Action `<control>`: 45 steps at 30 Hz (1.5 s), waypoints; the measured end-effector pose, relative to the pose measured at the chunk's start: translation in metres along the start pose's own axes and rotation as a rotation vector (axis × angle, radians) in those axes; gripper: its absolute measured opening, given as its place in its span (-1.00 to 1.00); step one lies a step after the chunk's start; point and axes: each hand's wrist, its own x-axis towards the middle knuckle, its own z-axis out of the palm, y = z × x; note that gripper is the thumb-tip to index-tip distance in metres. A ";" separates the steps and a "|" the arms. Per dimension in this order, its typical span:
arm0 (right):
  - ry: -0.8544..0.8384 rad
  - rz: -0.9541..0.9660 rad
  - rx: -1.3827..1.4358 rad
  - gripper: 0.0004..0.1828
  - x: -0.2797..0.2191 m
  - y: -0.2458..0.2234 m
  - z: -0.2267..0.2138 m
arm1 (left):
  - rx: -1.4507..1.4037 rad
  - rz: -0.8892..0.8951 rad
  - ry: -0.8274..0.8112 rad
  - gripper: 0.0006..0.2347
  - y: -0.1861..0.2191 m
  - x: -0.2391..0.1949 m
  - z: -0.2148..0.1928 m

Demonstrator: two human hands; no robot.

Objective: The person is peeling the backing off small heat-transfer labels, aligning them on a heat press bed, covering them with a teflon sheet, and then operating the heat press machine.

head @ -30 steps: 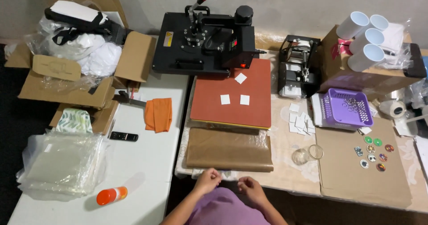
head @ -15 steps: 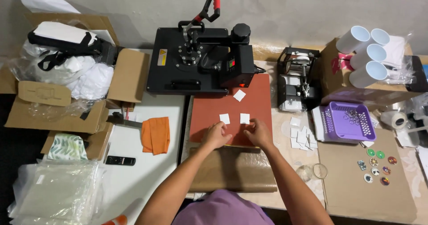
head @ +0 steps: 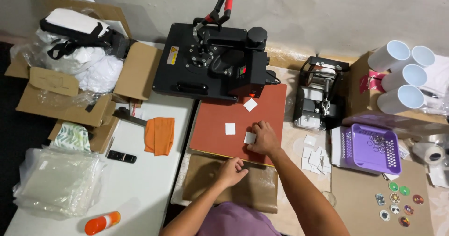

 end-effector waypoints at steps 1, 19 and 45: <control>-0.009 -0.013 0.001 -0.21 -0.005 0.002 0.006 | -0.005 -0.012 0.009 -0.70 -0.011 0.001 0.011; 0.509 -0.431 0.489 -0.44 -0.213 -0.023 -0.151 | -1.239 0.553 -0.085 -0.25 0.155 -0.083 0.016; 1.021 -0.652 0.234 -0.71 -0.331 0.008 -0.220 | -1.184 0.607 -0.319 -0.34 0.295 -0.161 0.058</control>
